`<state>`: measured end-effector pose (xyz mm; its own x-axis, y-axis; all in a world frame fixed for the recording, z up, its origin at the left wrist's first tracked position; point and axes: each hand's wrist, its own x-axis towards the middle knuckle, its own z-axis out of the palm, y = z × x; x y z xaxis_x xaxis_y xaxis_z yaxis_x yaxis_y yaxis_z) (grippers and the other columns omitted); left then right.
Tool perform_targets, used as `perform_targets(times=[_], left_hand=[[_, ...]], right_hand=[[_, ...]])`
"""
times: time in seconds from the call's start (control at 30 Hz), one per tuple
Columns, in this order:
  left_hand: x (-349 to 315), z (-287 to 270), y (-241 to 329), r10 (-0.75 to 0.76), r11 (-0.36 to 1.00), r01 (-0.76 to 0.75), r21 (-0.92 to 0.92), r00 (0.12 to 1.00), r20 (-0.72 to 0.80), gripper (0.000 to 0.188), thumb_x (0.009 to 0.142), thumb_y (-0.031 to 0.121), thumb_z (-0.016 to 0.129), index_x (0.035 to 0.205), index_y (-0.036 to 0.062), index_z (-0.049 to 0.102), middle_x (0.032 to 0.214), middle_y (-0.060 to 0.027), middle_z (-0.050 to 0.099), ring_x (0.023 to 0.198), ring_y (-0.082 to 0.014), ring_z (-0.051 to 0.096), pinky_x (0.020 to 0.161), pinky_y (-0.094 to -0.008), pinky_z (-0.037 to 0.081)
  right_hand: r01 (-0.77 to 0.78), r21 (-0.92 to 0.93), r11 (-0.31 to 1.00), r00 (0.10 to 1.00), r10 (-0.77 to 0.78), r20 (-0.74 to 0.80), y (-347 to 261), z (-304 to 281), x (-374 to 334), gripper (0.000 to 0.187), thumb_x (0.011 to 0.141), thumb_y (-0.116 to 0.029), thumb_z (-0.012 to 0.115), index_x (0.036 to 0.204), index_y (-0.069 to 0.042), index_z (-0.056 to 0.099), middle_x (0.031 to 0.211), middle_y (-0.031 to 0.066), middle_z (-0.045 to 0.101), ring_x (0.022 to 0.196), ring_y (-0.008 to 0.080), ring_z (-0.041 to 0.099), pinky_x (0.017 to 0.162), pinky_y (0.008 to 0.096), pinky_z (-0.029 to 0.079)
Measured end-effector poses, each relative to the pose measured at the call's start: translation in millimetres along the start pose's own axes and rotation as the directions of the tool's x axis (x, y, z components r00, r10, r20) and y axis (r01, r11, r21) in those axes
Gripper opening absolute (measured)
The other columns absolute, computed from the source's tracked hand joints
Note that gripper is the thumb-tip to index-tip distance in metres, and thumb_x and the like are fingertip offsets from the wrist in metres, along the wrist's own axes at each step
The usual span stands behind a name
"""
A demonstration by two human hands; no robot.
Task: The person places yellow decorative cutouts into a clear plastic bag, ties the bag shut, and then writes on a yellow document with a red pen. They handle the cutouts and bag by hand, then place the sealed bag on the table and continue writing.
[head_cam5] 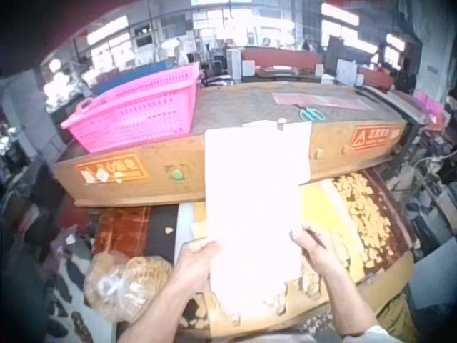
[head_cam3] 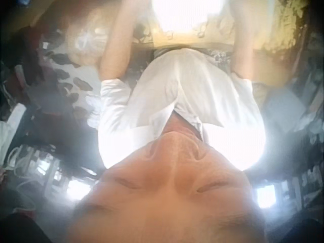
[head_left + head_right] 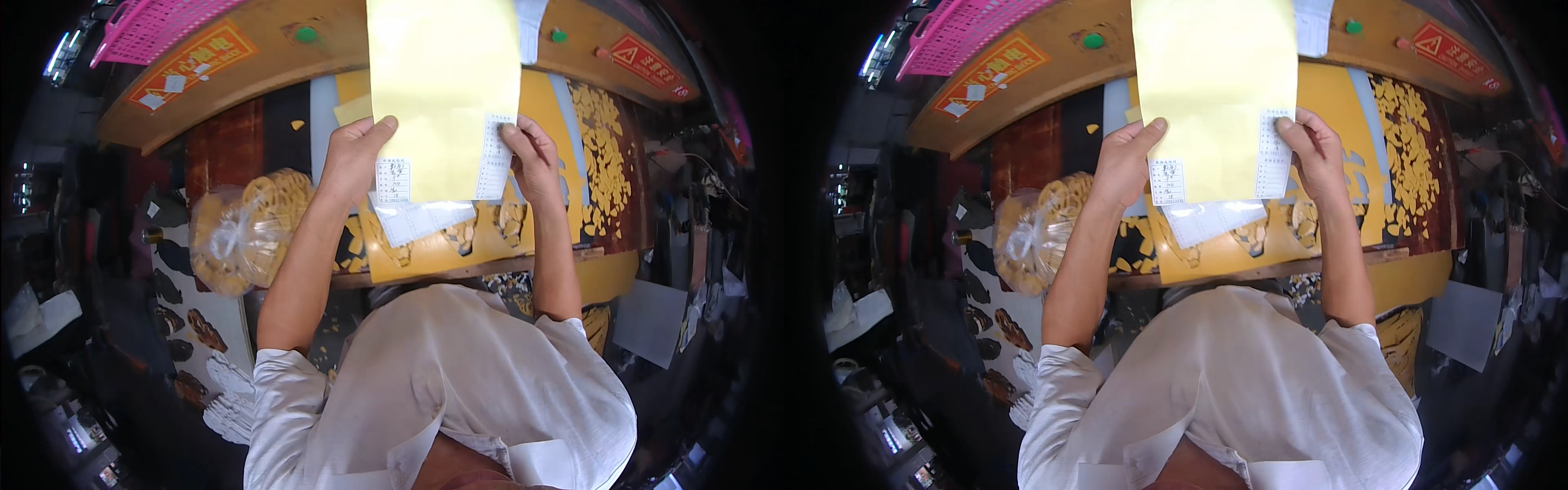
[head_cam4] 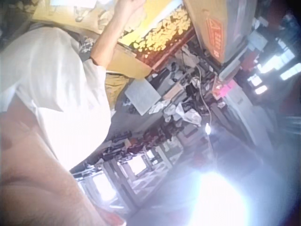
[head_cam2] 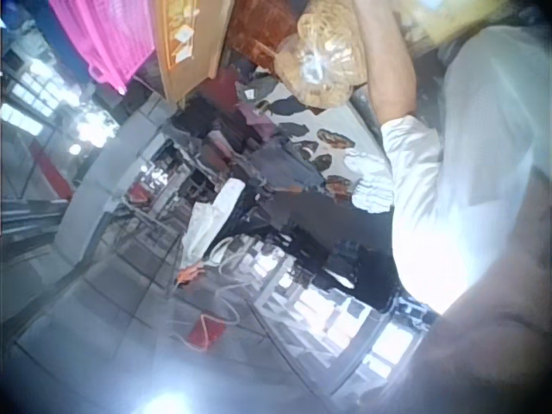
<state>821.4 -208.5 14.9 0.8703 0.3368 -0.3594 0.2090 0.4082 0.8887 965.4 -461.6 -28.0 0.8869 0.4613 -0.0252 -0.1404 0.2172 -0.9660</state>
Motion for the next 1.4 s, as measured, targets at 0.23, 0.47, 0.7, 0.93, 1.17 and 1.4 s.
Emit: perform_targets(times=[0.23,0.47,0.7,0.93,1.17,1.4], left_hand=[[-5.2,50.0,-65.1,-0.093,0.980,0.078,-0.182,0.993,-0.074,0.030,0.103,0.017,0.064,0.115,-0.0107,0.068,0.103,-0.0160,0.075,0.080,-0.0173,0.073,0.068,-0.0291,0.060],[1.5,58.3,-107.4,-0.201,0.974,0.184,-0.133,0.971,-0.129,0.028,0.103,0.017,0.066,0.112,-0.0089,0.070,0.099,-0.0139,0.074,0.078,-0.0160,0.072,0.063,-0.0285,0.060],[21.2,44.5,-127.6,-0.253,0.965,0.240,-0.108,0.958,-0.135,0.030,0.103,0.018,0.066,0.114,-0.0087,0.070,0.099,-0.0133,0.075,0.077,-0.0147,0.071,0.064,-0.0284,0.059],[38.0,28.4,-130.5,-0.251,0.968,0.247,-0.052,0.964,-0.092,0.027,0.103,0.020,0.065,0.109,-0.0057,0.073,0.092,-0.0088,0.074,0.073,-0.0109,0.066,0.061,-0.0268,0.055],[51.6,-1.3,-136.7,-0.257,0.964,0.255,0.070,0.966,0.022,0.034,0.105,0.025,0.063,0.120,-0.0051,0.067,0.095,-0.0077,0.072,0.074,-0.0107,0.070,0.060,-0.0269,0.059],[44.7,-4.8,-135.4,-0.227,0.972,0.224,-0.070,0.973,-0.036,0.034,0.105,0.025,0.063,0.122,-0.0047,0.067,0.094,-0.0060,0.071,0.072,-0.0100,0.068,0.058,-0.0262,0.057]], right_hand=[[-0.140,-0.181,0.973,0.987,0.123,-0.103,17.4,-55.3,-18.4,0.026,0.095,-0.013,0.076,0.113,0.005,0.071,0.085,0.0001,0.069,0.070,0.0046,0.059,0.063,0.0208,0.048],[-0.189,-0.363,0.912,0.980,0.154,-0.125,51.4,-81.5,-18.3,0.021,0.093,-0.012,0.078,0.106,0.003,0.072,0.081,-0.0027,0.063,0.068,0.0037,0.051,0.061,0.0215,0.045],[-0.197,-0.549,0.812,0.973,0.091,-0.213,72.1,-72.5,-16.1,0.025,0.093,-0.014,0.077,0.109,0.004,0.072,0.082,0.0003,0.065,0.074,0.0071,0.057,0.067,0.0240,0.050],[-0.244,-0.586,0.773,0.946,0.056,-0.320,71.0,-51.3,-16.4,0.028,0.094,-0.014,0.077,0.115,0.004,0.072,0.087,0.0031,0.069,0.076,0.0080,0.060,0.069,0.0250,0.052],[-0.240,-0.586,0.774,0.937,0.026,-0.349,75.3,-34.0,-15.0,0.028,0.098,-0.015,0.073,0.118,0.004,0.070,0.091,0.0046,0.072,0.079,0.0082,0.063,0.069,0.0256,0.053],[-0.263,-0.535,0.803,0.938,0.084,-0.335,79.7,-29.8,-19.1,0.027,0.101,-0.016,0.071,0.120,0.002,0.070,0.099,0.0017,0.073,0.083,0.0060,0.063,0.074,0.0237,0.054]])
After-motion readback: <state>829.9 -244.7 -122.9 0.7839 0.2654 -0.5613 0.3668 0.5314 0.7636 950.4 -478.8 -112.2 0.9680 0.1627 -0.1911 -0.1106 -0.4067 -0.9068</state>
